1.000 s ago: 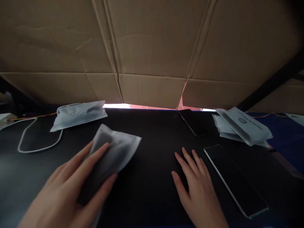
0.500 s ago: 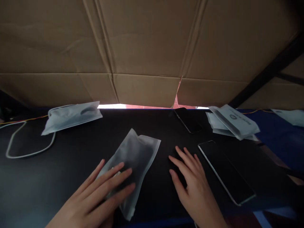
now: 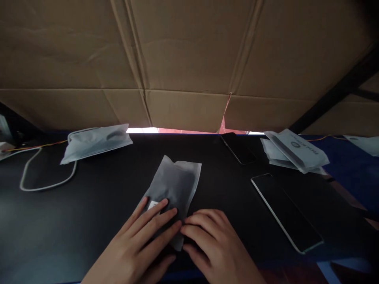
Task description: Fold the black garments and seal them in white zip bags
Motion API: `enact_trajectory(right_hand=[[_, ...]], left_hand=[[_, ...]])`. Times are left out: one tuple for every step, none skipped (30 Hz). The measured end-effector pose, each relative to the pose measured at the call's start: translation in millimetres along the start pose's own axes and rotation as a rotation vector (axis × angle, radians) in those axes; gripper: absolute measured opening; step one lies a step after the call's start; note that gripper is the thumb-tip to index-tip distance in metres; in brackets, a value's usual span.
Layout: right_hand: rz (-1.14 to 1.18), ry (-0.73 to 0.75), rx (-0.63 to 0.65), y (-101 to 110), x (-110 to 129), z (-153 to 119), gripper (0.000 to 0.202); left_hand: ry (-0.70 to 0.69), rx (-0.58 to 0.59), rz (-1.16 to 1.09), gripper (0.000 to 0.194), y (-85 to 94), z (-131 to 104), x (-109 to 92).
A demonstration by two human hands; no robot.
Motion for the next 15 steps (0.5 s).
enact_trajectory(right_hand=[[0.001, -0.009, 0.024, 1, 0, 1, 0.028], [0.0, -0.012, 0.052, 2, 0, 1, 0.03], [-0.001, -0.012, 0.074, 2, 1, 2, 0.032], [0.002, -0.013, 0.084, 3, 2, 2, 0.033], [0.009, -0.012, 0.075, 5, 2, 1, 0.032], [0.017, -0.004, 0.051, 6, 3, 1, 0.028], [0.025, 0.015, 0.014, 7, 5, 1, 0.024], [0.029, 0.041, -0.034, 9, 7, 1, 0.019], [0.026, 0.074, -0.081, 10, 10, 1, 0.014], [0.014, 0.113, -0.125, 12, 14, 2, 0.012], [-0.005, 0.149, -0.161, 13, 17, 2, 0.011], [-0.026, 0.179, -0.19, 14, 21, 3, 0.012], [-0.047, 0.201, -0.214, 15, 24, 4, 0.014], [-0.069, 0.223, -0.224, 16, 28, 4, 0.015], [-0.091, 0.244, -0.225, 17, 32, 4, 0.016]], left_hand=[[0.004, -0.007, -0.001, 0.045, 0.0, 2, -1], [0.009, -0.025, -0.001, 0.04, 0.5, 4, -2], [0.015, -0.052, -0.001, 0.035, 1.6, 6, -4], [0.02, -0.085, -0.008, 0.031, 3.2, 8, -6], [0.027, -0.119, -0.023, 0.029, 5.1, 10, -9], [0.04, -0.149, -0.044, 0.028, 7.2, 11, -11], [0.06, -0.178, -0.065, 0.028, 9.7, 12, -13], [0.082, -0.196, -0.082, 0.028, 11.8, 12, -14], [0.102, -0.2, -0.094, 0.029, 13.4, 11, -15], [0.114, -0.199, -0.103, 0.031, 14.9, 9, -17], [0.116, -0.182, -0.11, 0.033, 15.4, 6, -18], [0.106, -0.159, -0.117, 0.037, 15.2, 3, -20], [0.095, -0.139, -0.126, 0.04, 14.7, -1, -21], [0.089, -0.131, -0.133, 0.043, 14.2, -5, -22], [0.09, -0.134, -0.138, 0.044, 13.5, -9, -23]])
Point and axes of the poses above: each hand's wrist, its own z-axis towards the middle knuckle, its own y-axis out of the back of the hand, x = y × z, the point moved 7 cm from there along z, towards the middle knuckle, and after that the axes turned 12 degrees about z, right-handed, at the moved point
